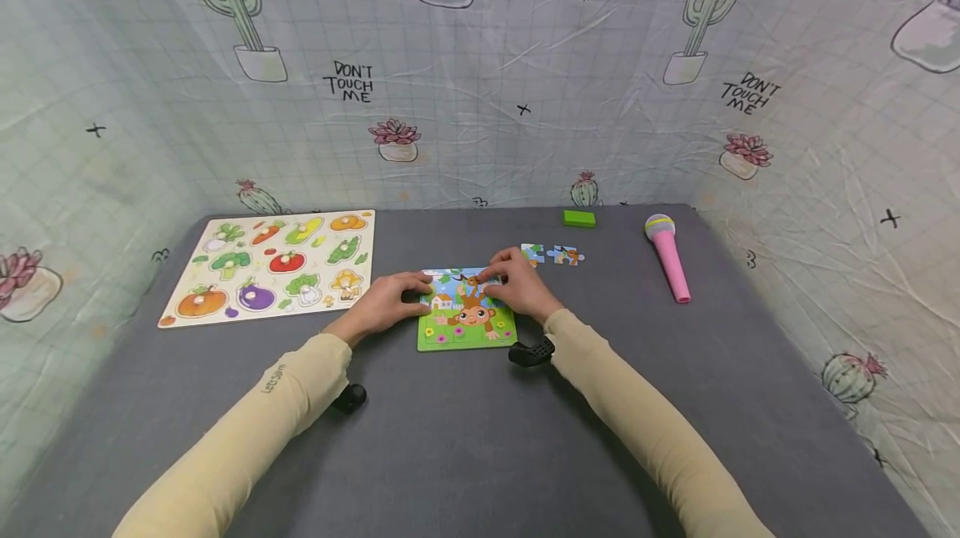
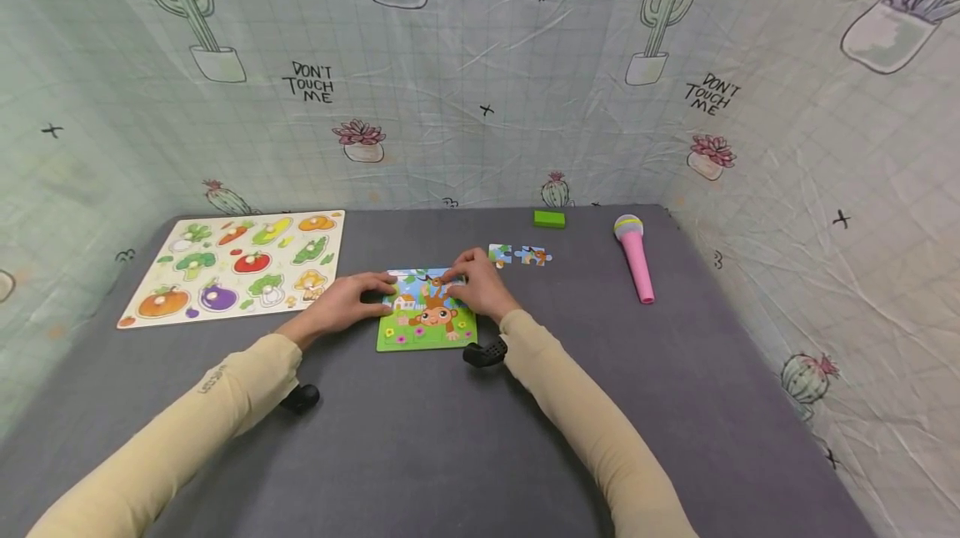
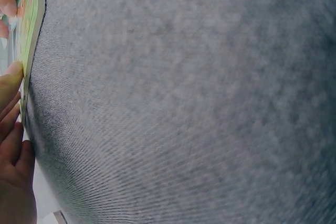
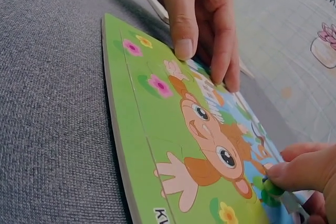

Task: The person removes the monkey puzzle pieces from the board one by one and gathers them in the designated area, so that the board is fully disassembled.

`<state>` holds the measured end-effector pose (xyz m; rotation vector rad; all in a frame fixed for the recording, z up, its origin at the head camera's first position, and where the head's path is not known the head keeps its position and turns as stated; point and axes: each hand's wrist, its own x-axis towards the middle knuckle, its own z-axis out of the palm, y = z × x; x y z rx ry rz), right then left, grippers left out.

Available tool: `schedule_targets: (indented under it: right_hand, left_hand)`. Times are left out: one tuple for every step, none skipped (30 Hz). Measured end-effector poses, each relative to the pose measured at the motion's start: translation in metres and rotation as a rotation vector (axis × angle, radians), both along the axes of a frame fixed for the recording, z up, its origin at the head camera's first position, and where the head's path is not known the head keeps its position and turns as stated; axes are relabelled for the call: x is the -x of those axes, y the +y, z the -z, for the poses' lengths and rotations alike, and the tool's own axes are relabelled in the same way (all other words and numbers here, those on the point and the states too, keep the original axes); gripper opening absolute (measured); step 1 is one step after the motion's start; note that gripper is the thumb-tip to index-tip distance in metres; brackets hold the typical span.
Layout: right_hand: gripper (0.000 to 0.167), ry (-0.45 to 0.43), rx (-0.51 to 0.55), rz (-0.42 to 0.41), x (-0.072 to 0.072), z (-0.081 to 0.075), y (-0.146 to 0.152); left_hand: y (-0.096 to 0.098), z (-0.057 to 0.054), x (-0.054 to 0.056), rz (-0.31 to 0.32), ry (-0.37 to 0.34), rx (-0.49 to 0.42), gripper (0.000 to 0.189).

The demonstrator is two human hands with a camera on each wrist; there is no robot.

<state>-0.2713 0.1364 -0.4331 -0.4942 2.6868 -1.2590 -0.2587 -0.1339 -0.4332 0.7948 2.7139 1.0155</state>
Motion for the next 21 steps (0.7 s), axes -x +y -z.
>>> schedule_targets:
  right_hand:
    - [0.018, 0.002, 0.006, 0.008, 0.000, 0.001, 0.000]
    - [0.018, 0.007, 0.009, 0.013, 0.001, 0.002, 0.001]
    - [0.018, 0.014, 0.007, 0.016, 0.001, 0.003, 0.002]
    - [0.019, 0.020, 0.008, 0.017, 0.002, 0.004, 0.003]
    - [0.019, 0.021, 0.012, 0.020, 0.002, 0.005, 0.004]
    - [0.020, 0.018, 0.017, 0.025, 0.003, 0.005, 0.005]
    - [0.021, 0.006, 0.028, 0.029, 0.003, 0.005, 0.006]
    - [0.022, -0.008, 0.040, 0.037, 0.003, 0.005, 0.007]
    - [0.023, -0.028, 0.056, 0.050, 0.003, 0.004, 0.009]
    - [0.024, -0.054, 0.075, 0.063, 0.003, 0.004, 0.010]
    - [0.025, -0.081, 0.094, 0.077, 0.002, 0.003, 0.011]
    - [0.026, -0.103, 0.109, 0.088, 0.002, 0.003, 0.013]
    - [0.027, -0.119, 0.120, 0.100, 0.003, 0.002, 0.014]
    - [0.027, -0.134, 0.129, 0.113, 0.003, 0.002, 0.015]
    - [0.028, -0.142, 0.137, 0.119, 0.003, 0.001, 0.017]
    - [0.028, -0.152, 0.147, 0.125, 0.003, 0.000, 0.019]
    - [0.028, -0.157, 0.154, 0.130, 0.003, 0.000, 0.021]
    - [0.028, -0.160, 0.164, 0.136, 0.003, -0.001, 0.023]
    - [0.029, -0.166, 0.173, 0.143, 0.003, -0.002, 0.025]
    - [0.029, -0.170, 0.183, 0.147, 0.004, -0.003, 0.028]
    - [0.030, -0.168, 0.195, 0.150, 0.004, -0.003, 0.031]
  left_hand:
    - [0.000, 0.000, 0.000, 0.001, 0.001, -0.001, 0.036]
    - [0.000, 0.000, 0.000, 0.003, 0.003, 0.000, 0.036]
    - [0.000, 0.001, 0.000, 0.004, 0.005, 0.002, 0.035]
    - [0.000, 0.001, 0.001, 0.002, 0.002, 0.001, 0.035]
    - [0.000, 0.001, 0.001, 0.003, 0.004, 0.002, 0.035]
    - [0.000, 0.001, 0.001, 0.003, 0.005, 0.005, 0.035]
    - [0.000, 0.001, 0.001, 0.004, 0.006, 0.006, 0.035]
    - [0.000, 0.001, 0.001, 0.004, 0.006, 0.006, 0.035]
    - [0.000, 0.001, 0.001, 0.004, 0.004, 0.004, 0.035]
    - [0.000, 0.001, 0.001, 0.004, 0.003, 0.002, 0.035]
    - [0.000, 0.001, 0.001, 0.005, 0.003, 0.000, 0.035]
    - [-0.001, 0.001, 0.000, 0.005, 0.003, -0.001, 0.035]
    - [-0.001, 0.001, 0.000, 0.006, 0.004, -0.003, 0.035]
    - [-0.001, 0.001, 0.000, 0.006, 0.007, -0.004, 0.034]
    - [-0.001, 0.001, 0.000, 0.005, 0.008, -0.005, 0.034]
    - [-0.001, 0.001, -0.001, 0.005, 0.009, -0.005, 0.034]
    - [-0.001, 0.001, -0.001, 0.006, 0.012, -0.006, 0.034]
    - [-0.001, 0.001, -0.001, 0.005, 0.012, -0.007, 0.034]
    - [-0.001, 0.001, -0.001, 0.003, 0.013, -0.008, 0.034]
    - [-0.001, 0.001, -0.001, 0.002, 0.013, -0.009, 0.034]
    - [-0.001, 0.001, -0.001, 0.000, 0.013, -0.010, 0.034]
